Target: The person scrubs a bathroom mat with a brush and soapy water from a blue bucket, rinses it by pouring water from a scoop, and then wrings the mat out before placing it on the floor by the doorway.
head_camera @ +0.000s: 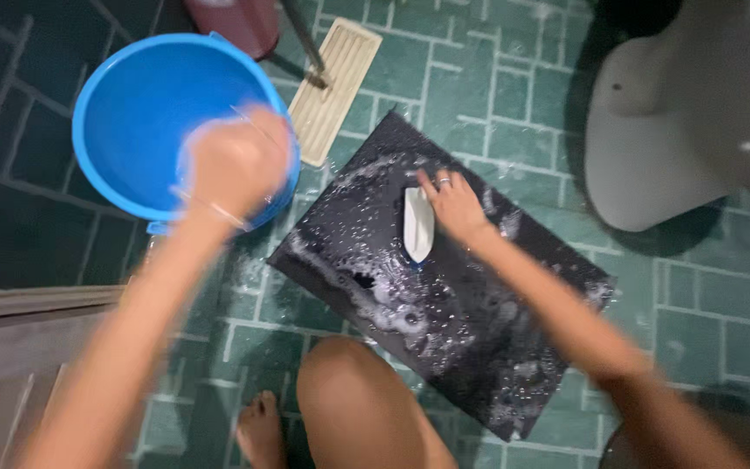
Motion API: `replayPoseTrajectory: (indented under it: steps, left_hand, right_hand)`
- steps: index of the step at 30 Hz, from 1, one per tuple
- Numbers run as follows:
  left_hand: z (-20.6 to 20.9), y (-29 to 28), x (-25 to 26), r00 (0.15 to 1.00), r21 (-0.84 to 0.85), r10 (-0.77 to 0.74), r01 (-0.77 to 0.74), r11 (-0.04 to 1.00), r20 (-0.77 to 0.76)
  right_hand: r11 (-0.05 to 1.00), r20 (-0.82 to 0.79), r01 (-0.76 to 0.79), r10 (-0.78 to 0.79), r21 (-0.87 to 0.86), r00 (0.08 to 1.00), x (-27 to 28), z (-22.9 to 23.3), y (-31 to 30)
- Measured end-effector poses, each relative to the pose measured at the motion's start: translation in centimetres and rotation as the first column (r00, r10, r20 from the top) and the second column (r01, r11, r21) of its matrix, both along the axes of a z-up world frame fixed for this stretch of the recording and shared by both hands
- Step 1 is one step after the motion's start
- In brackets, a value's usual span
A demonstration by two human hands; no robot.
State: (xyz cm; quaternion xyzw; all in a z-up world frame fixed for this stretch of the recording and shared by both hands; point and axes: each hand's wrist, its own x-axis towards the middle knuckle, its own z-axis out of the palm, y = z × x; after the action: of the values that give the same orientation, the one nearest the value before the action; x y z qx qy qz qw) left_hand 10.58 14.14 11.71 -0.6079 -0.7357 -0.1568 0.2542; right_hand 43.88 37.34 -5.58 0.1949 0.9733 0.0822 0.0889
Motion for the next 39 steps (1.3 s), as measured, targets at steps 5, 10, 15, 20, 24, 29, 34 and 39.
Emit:
replayPoseTrajectory:
  steps: [5, 10, 15, 20, 24, 29, 34, 39]
  left_hand:
    - [-12.7, -5.2, 9.5, 0.912, -0.091, -0.075, 0.121, 0.988, 0.404]
    - [-21.3, -9.5, 13.0, 0.692, -0.203, 0.056, 0.132, 0.97, 0.719]
    - [-25.4, -9.8, 14.7, 0.528, -0.294, 0.274, -0.048, 0.955, 0.804]
    - [-26.5, -8.5, 13.8, 0.512, -0.262, 0.274, -0.097, 0.96, 0.814]
    - [-26.5, -6.5, 13.8, 0.559, -0.324, 0.318, -0.091, 0.941, 0.766]
    - [-27.3, -5.9, 14.4, 0.651, -0.353, 0.329, -0.098, 0.93, 0.684]
    - [-27.2, -6.1, 15.6, 0.557, -0.461, 0.42, -0.073, 0.884, 0.716]
    - [-28.2, -6.4, 17.4, 0.479, -0.404, 0.452, -0.207, 0.891, 0.752]
  right_hand:
    - [0.623, 0.065, -0.699, 0.761, -0.351, 0.645, -1.5, -1.0, 3.5]
    - [0.894, 0.042, -0.234, 0.27, -0.382, 0.962, -1.8, -1.4, 2.2]
    - [0.964, -0.289, 0.074, -0.15, -0.257, 0.946, -4.7, -1.6, -2.8]
    - [0.962, -0.239, 0.206, -0.246, -0.181, 0.939, -6.2, -2.3, -4.9]
    - [0.958, -0.151, 0.204, -0.236, -0.202, 0.96, -5.7, -2.8, -4.3]
    - [0.958, -0.139, 0.232, -0.256, -0.168, 0.957, -6.0, -4.6, -3.9]
    - [0.931, -0.078, 0.362, -0.365, -0.053, 0.928, -7.4, -7.4, -7.8]
    - [0.994, -0.061, -0.091, 0.087, -0.067, 0.994, -8.0, -7.8, -10.8]
